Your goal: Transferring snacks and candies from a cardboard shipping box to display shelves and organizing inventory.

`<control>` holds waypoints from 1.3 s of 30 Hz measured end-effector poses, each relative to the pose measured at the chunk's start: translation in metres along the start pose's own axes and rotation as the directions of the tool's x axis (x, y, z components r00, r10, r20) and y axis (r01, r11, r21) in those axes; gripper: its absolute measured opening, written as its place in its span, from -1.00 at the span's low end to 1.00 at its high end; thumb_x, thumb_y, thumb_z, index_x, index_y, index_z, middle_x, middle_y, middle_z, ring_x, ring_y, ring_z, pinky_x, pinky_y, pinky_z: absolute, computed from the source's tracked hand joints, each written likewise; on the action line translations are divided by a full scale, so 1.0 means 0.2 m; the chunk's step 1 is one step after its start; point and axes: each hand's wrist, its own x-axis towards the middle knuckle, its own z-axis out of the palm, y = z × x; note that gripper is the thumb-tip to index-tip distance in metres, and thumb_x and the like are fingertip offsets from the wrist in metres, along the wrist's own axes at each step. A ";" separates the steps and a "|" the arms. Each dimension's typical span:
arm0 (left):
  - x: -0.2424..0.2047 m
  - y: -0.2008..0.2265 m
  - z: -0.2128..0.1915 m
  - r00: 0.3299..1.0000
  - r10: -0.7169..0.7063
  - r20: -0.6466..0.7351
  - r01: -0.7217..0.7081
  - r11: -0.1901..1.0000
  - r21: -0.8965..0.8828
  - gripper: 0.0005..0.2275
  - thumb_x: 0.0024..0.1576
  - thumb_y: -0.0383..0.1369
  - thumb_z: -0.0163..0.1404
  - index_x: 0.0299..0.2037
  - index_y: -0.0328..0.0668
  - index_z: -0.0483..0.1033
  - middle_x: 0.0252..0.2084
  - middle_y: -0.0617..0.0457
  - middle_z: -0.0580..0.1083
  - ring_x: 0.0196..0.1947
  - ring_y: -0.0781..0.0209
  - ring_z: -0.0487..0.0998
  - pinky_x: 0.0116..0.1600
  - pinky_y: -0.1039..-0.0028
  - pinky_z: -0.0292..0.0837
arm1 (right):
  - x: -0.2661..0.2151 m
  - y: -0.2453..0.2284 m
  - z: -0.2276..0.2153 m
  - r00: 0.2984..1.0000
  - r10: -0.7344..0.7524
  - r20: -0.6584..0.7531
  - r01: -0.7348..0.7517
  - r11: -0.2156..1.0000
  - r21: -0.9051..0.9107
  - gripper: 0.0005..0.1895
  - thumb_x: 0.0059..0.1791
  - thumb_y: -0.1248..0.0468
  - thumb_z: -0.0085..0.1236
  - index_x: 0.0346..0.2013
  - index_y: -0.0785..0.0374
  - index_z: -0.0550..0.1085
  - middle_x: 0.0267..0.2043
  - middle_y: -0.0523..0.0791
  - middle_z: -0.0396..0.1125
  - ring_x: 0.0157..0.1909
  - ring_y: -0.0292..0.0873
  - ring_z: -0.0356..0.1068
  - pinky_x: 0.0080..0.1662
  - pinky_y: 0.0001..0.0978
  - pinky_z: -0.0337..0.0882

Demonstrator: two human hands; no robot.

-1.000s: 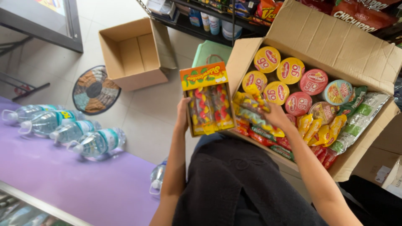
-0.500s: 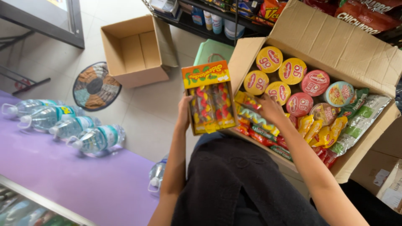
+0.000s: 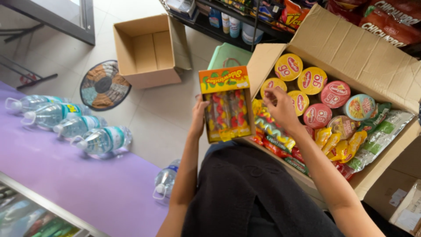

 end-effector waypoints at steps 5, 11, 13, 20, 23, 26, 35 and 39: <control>0.01 -0.04 -0.01 0.996 -0.035 -0.078 0.042 0.994 0.101 -0.37 0.15 -0.32 -0.02 0.47 -0.26 0.14 0.19 0.15 0.42 0.06 0.36 0.44 0.11 0.53 0.38 | 0.04 -0.25 0.17 0.983 -0.069 0.167 0.051 0.993 0.109 -0.68 0.04 0.18 0.14 0.03 0.28 0.52 -0.11 0.07 0.52 -0.10 0.03 0.55 -0.01 -0.17 0.50; 0.04 -0.14 -0.04 0.999 0.025 -0.044 -0.020 0.993 0.115 -0.31 0.17 -0.31 0.08 0.51 -0.28 0.10 0.00 0.12 0.48 -0.10 0.39 0.44 0.01 0.58 0.39 | 0.11 -0.07 0.66 0.963 -0.223 0.148 0.229 0.973 -0.024 -0.09 -0.20 0.07 0.48 0.22 0.54 0.24 0.02 0.33 0.34 0.06 0.34 0.36 0.08 0.03 0.38; 0.04 -0.13 -0.03 0.997 0.064 -0.037 -0.059 0.990 0.125 -0.31 0.17 -0.31 0.09 0.51 -0.28 0.11 0.01 0.16 0.48 -0.11 0.43 0.43 -0.01 0.61 0.38 | 0.10 -0.09 0.72 0.936 -0.345 -0.063 0.347 0.938 0.024 0.11 -0.33 0.07 0.58 0.23 0.64 0.15 0.06 0.43 0.28 0.08 0.43 0.29 0.10 0.10 0.34; -0.02 -0.13 -0.04 0.995 -0.043 -0.085 0.050 0.995 0.082 -0.33 0.17 -0.29 0.06 0.52 -0.17 0.11 -0.17 0.15 0.49 -0.23 0.41 0.43 -0.15 0.60 0.36 | 0.17 0.10 0.63 0.976 0.061 0.209 -0.084 0.991 0.104 -0.45 -0.27 0.20 0.45 -0.13 0.46 0.48 -0.23 0.10 0.48 -0.15 0.13 0.50 -0.07 -0.10 0.50; 0.00 -0.13 -0.04 0.998 0.000 -0.060 0.006 0.995 0.095 -0.34 0.18 -0.30 0.06 0.51 -0.20 0.12 -0.13 0.15 0.52 -0.19 0.42 0.45 -0.09 0.61 0.39 | 0.15 0.03 0.53 0.930 0.150 0.337 -0.265 0.907 0.327 -0.67 -0.18 0.28 0.35 -0.21 0.43 0.56 -0.33 -0.07 0.52 -0.31 -0.13 0.49 -0.17 -0.23 0.50; 0.04 -0.17 -0.06 0.999 0.010 -0.039 -0.006 0.995 0.101 -0.34 0.19 -0.31 0.06 0.51 -0.21 0.12 -0.13 0.11 0.52 -0.18 0.39 0.47 -0.07 0.60 0.41 | 0.07 -0.09 0.45 0.806 0.267 0.529 -0.565 0.614 0.551 -0.75 -0.13 0.30 0.30 -0.22 0.39 0.54 -0.36 -0.11 0.50 -0.39 -0.22 0.47 -0.24 -0.28 0.51; -0.03 0.11 0.04 0.970 -0.216 -0.110 0.221 0.975 0.034 -0.43 0.12 -0.31 -0.04 0.42 -0.06 0.27 -0.12 0.12 0.48 -0.26 0.32 0.49 -0.24 0.51 0.40 | -0.08 -0.18 -0.11 0.821 0.150 0.550 -0.415 0.819 0.396 -0.45 -0.08 0.22 0.27 0.18 0.19 0.36 -0.22 -0.17 0.49 -0.28 -0.30 0.45 -0.31 -0.41 0.43; 0.03 -0.01 -0.03 0.991 -0.133 -0.022 0.129 0.986 -0.110 -0.53 0.16 -0.38 -0.03 0.33 -0.22 0.36 -0.04 0.11 0.49 -0.12 0.31 0.50 -0.08 0.53 0.46 | -0.09 0.22 -0.32 0.899 0.259 0.353 -0.409 0.785 0.465 -0.51 -0.01 0.14 0.27 0.12 0.35 0.45 -0.16 -0.11 0.47 -0.25 -0.16 0.40 -0.24 -0.19 0.46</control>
